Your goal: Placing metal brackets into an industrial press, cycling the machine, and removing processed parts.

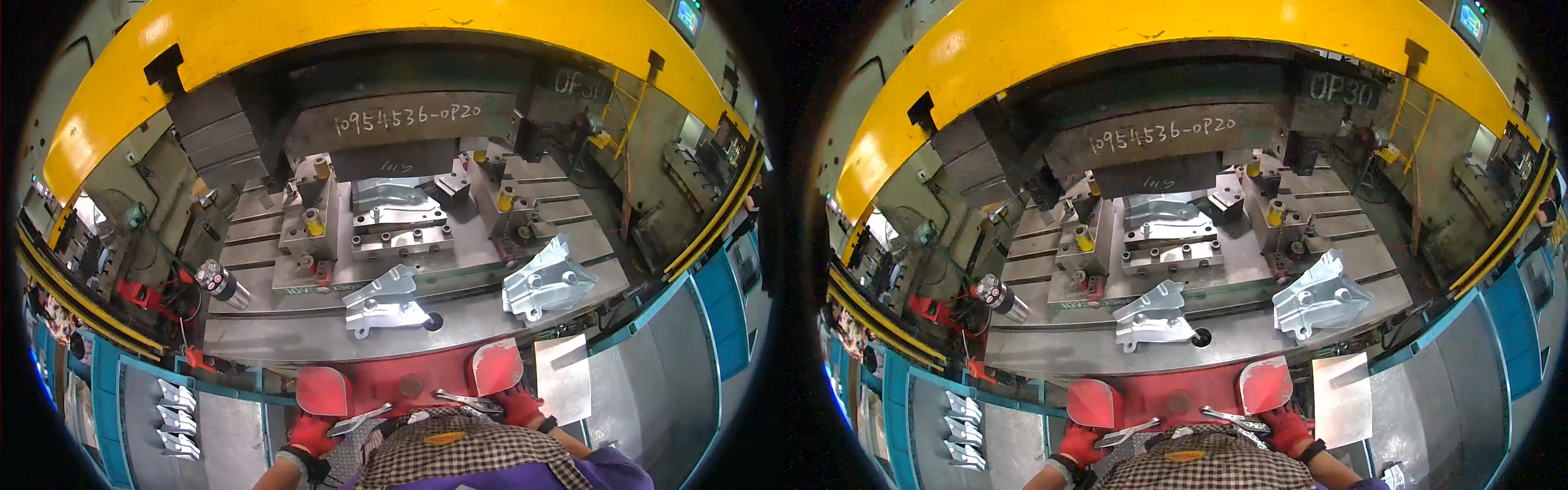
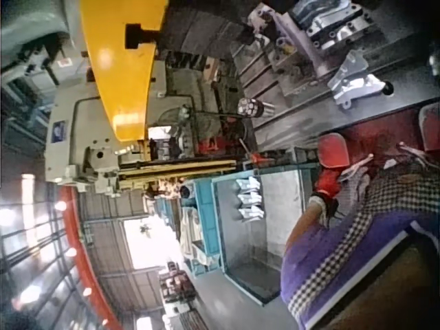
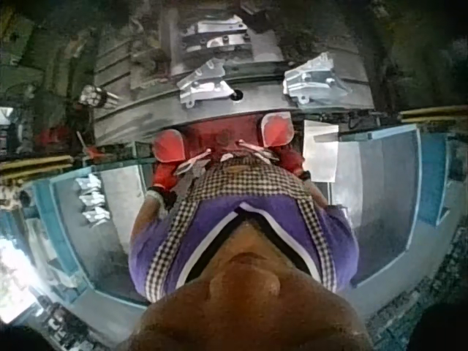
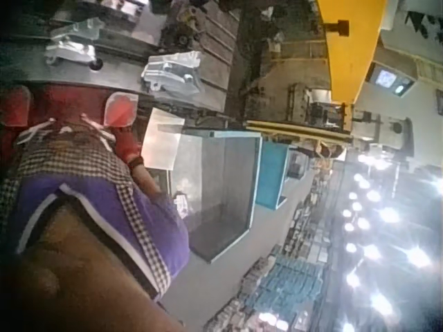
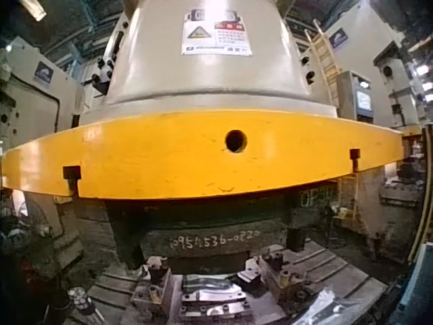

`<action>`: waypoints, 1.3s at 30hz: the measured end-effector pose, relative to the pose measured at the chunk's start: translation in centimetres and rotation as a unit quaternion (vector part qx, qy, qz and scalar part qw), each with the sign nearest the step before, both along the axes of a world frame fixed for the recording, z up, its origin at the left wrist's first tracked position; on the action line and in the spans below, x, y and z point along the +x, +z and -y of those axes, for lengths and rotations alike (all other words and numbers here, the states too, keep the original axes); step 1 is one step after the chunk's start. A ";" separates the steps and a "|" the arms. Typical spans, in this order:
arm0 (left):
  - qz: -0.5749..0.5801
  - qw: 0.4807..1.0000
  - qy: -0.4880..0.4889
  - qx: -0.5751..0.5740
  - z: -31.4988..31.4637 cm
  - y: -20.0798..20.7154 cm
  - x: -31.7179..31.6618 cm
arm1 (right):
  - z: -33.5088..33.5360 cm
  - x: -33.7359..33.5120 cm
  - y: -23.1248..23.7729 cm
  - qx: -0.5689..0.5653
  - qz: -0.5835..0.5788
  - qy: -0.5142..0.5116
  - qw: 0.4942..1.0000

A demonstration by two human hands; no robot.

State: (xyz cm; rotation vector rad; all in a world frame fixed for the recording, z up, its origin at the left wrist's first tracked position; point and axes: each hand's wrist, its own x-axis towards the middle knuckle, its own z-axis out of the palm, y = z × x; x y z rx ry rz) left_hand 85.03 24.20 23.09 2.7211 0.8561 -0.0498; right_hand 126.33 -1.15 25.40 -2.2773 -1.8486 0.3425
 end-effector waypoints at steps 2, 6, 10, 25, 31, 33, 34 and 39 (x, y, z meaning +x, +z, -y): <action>-0.022 1.000 0.011 -0.004 -0.1 -0.2 0.8 | -0.6 0.6 -2.5 -0.019 -0.037 0.003 0.999; -0.008 1.000 0.007 -0.024 -0.8 -0.3 1.2 | -1.2 1.7 -4.9 -0.017 -0.046 0.046 0.998; -0.034 0.999 -0.014 -0.012 -1.2 1.0 2.2 | -1.1 1.6 -4.0 0.038 -0.075 0.045 0.995; -0.025 0.998 -0.056 0.013 -1.2 0.5 1.8 | -1.1 1.3 -4.2 0.017 -0.072 0.031 0.997; 0.012 0.999 -0.006 -0.052 -0.6 1.4 1.6 | -0.7 1.9 -5.0 -0.009 -0.116 0.022 0.993; 0.013 0.984 0.052 -0.169 -0.1 2.6 1.5 | -0.2 1.9 -3.6 -0.044 -0.137 0.004 0.990; 0.019 0.966 0.079 -0.244 0.4 4.0 2.0 | 0.1 2.0 -3.0 -0.062 -0.148 -0.008 0.987; 0.293 0.830 -0.037 -0.474 -3.9 9.9 9.2 | 1.1 1.2 0.9 -0.041 -0.220 -0.055 0.973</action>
